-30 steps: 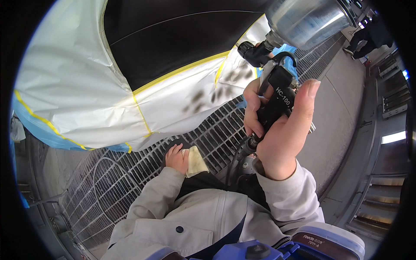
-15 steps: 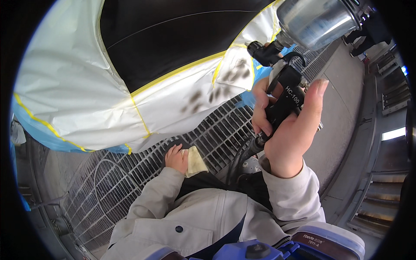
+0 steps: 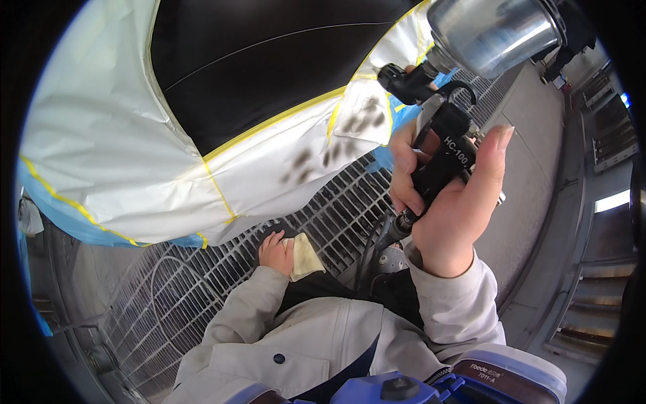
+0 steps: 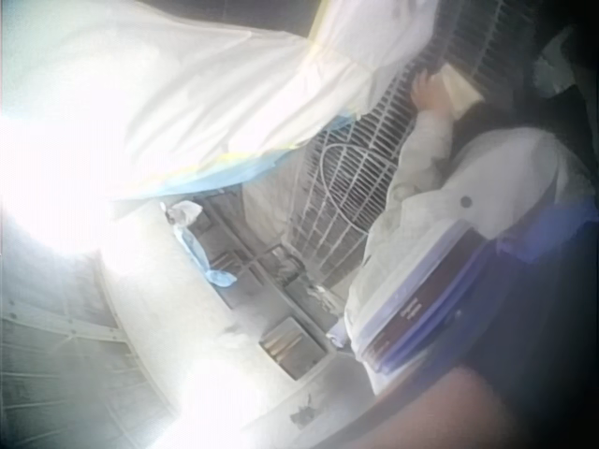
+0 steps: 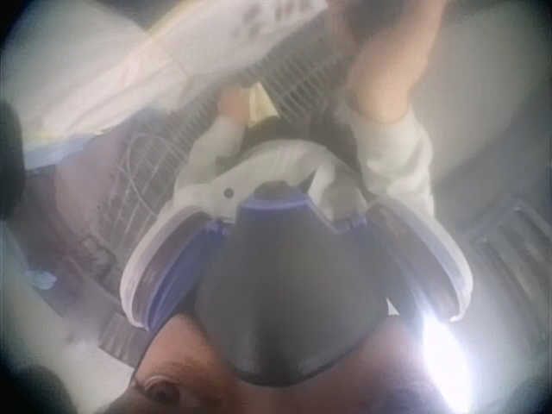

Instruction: The person uses a spray gun to apply black paint to a car panel while holding a cloth in the other hand. The person repeatedly wipes the painted surface with the cloth between spray passes.

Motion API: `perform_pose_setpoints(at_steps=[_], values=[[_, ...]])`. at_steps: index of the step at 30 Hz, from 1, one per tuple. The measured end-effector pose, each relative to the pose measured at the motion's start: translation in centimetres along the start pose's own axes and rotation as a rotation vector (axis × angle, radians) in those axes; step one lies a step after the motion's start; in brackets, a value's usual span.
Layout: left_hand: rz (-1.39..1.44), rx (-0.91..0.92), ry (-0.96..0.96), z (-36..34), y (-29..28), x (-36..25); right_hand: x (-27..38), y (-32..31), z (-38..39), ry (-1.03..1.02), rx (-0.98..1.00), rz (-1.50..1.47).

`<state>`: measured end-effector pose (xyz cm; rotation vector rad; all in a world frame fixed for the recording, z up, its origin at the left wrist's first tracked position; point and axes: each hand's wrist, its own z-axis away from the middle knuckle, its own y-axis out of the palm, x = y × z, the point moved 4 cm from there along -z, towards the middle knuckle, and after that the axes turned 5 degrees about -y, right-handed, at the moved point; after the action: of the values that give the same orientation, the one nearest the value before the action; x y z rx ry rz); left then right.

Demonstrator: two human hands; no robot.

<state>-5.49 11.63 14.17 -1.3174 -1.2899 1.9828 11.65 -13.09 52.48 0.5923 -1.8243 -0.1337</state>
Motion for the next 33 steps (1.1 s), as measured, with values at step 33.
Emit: perform_pose_setpoints(at_steps=[33], values=[[0.024, -0.005, -0.020, 0.1, -0.2, 0.0, 2.4, -0.3, -0.3, 0.025, 0.016, 0.126]])
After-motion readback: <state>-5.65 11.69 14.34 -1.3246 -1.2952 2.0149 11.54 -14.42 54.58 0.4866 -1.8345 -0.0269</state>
